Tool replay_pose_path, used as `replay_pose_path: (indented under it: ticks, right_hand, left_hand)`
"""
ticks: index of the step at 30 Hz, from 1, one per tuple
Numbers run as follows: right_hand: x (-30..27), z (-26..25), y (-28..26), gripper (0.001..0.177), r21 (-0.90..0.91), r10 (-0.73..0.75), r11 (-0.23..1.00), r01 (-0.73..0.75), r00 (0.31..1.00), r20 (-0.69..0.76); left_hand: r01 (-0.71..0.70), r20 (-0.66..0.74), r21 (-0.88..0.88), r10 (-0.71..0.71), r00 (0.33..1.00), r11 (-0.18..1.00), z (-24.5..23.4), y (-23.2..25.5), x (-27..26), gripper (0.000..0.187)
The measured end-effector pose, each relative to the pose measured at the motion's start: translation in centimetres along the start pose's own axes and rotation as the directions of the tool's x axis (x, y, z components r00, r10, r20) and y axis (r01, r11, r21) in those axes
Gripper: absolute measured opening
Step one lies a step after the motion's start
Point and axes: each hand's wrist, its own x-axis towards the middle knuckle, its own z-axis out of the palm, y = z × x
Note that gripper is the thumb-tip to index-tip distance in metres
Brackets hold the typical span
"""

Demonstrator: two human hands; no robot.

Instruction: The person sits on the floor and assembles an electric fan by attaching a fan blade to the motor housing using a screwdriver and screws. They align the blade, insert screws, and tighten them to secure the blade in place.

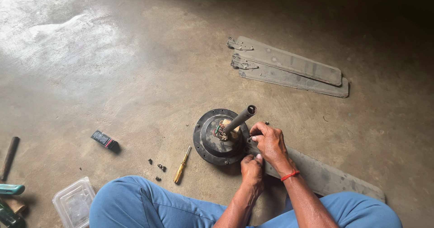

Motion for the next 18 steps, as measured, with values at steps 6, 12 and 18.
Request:
replay_pose_path:
  ticks: [6, 12, 18]
  right_hand:
    - [-0.1, 0.1, -0.3, 0.015, -0.004, -0.015, 1.000, 0.015, 1.000, 0.018]
    - [0.0, 0.5, 0.1, 0.020, -0.069, -0.048, 0.996, 0.051, 0.998, 0.041]
    - [0.0, 1.0, 0.3, 0.028, -0.011, -0.092, 0.996, 0.092, 0.995, 0.050]
  left_hand:
    - [0.034, 0.048, -0.109, -0.029, 0.998, 0.993, 0.2, 0.8, -0.3, 0.014]
    - [0.079, 0.074, -0.213, -0.064, 0.995, 0.974, 0.4, 1.3, -0.7, 0.011]
    - [0.049, 0.075, -0.161, -0.038, 0.996, 0.986, 0.3, 1.3, -0.7, 0.004]
